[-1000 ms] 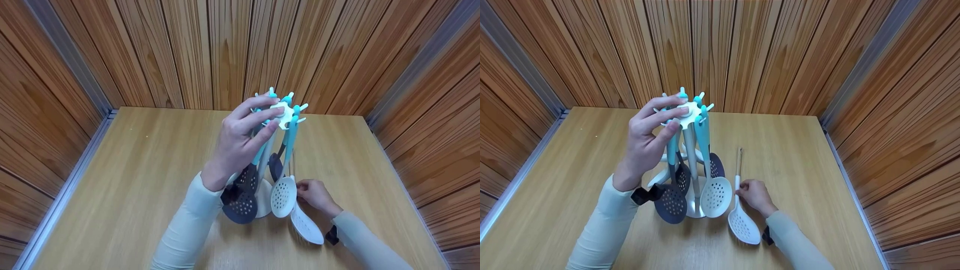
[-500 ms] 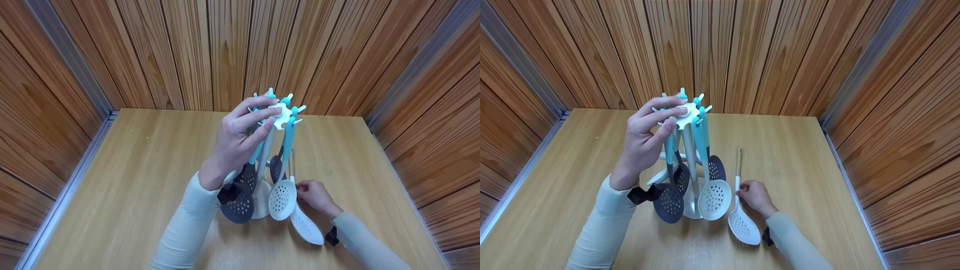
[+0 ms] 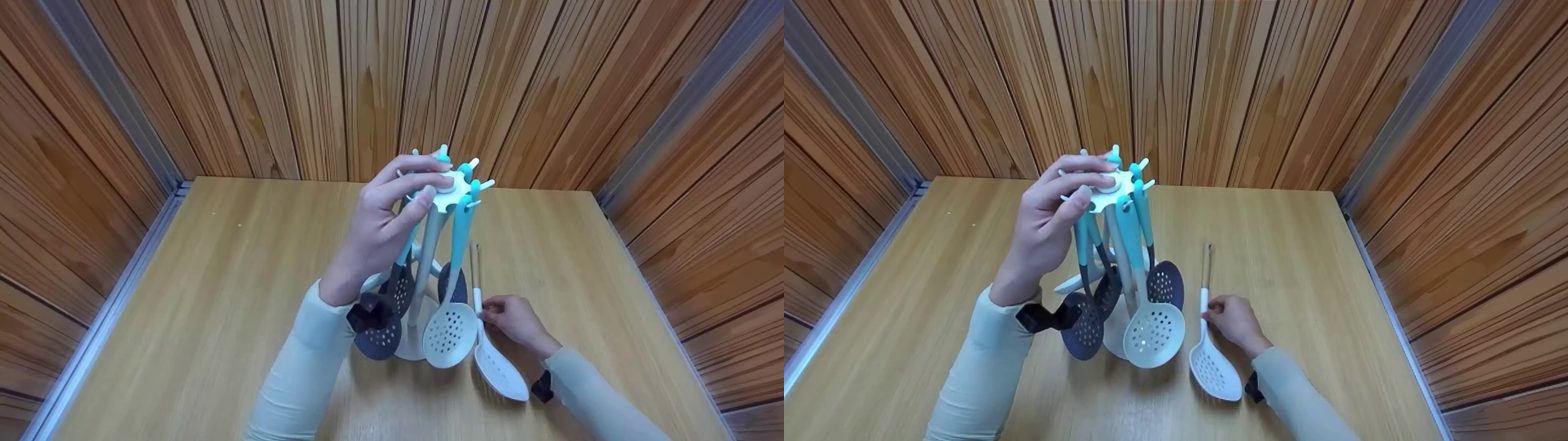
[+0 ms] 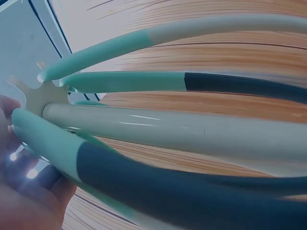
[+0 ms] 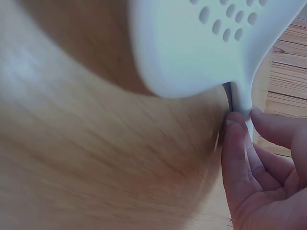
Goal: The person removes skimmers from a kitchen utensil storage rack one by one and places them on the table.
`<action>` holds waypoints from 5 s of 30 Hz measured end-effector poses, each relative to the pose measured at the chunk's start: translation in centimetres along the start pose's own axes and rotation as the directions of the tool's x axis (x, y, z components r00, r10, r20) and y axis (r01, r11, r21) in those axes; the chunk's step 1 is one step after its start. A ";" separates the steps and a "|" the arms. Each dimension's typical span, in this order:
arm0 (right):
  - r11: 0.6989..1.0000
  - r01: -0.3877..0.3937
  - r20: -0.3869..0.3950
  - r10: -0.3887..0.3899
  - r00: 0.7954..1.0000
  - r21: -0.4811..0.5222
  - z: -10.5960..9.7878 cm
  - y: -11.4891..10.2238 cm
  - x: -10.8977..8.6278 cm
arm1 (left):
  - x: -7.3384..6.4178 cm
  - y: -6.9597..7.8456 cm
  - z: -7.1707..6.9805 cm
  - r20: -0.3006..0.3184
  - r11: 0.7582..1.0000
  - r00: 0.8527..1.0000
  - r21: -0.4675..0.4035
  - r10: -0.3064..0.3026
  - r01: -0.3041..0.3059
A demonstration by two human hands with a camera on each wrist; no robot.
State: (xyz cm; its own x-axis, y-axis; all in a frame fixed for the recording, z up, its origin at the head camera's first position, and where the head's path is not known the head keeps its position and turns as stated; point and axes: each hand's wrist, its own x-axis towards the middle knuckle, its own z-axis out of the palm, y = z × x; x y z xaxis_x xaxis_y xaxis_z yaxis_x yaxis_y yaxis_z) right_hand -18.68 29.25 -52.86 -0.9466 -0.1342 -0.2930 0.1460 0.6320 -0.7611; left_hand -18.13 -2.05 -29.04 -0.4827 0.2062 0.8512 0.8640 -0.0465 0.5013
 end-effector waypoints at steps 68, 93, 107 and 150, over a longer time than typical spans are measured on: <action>0.795 0.605 -0.420 -0.536 0.732 0.040 4.7 -17.4 -11.1 | -0.6 -0.9 -0.1 -0.017 0.976 0.996 -0.205 -0.082 0.077; 0.651 0.746 -0.457 -0.627 0.631 0.137 5.5 -18.0 -10.3 | -0.5 -0.9 0.0 -0.021 0.974 0.997 -0.217 -0.070 0.064; 0.648 0.753 -0.459 -0.638 0.619 0.115 5.2 -17.8 -10.8 | -0.4 -1.1 0.2 -0.020 0.970 0.998 -0.237 -0.061 0.055; 0.747 0.665 -0.526 -0.573 0.629 -0.018 1.3 -14.8 -12.8 | -0.8 -1.0 0.3 -0.048 0.964 0.995 -0.255 -0.085 0.070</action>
State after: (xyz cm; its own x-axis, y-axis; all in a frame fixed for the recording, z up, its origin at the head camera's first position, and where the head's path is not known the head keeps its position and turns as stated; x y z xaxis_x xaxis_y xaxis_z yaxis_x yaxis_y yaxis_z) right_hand -8.39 20.67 -38.62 -0.8300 -0.0450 0.5559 -0.5256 0.3964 -0.7527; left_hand -18.52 -1.91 -30.27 -0.5608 0.1620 0.8120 0.7629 -0.2800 0.5828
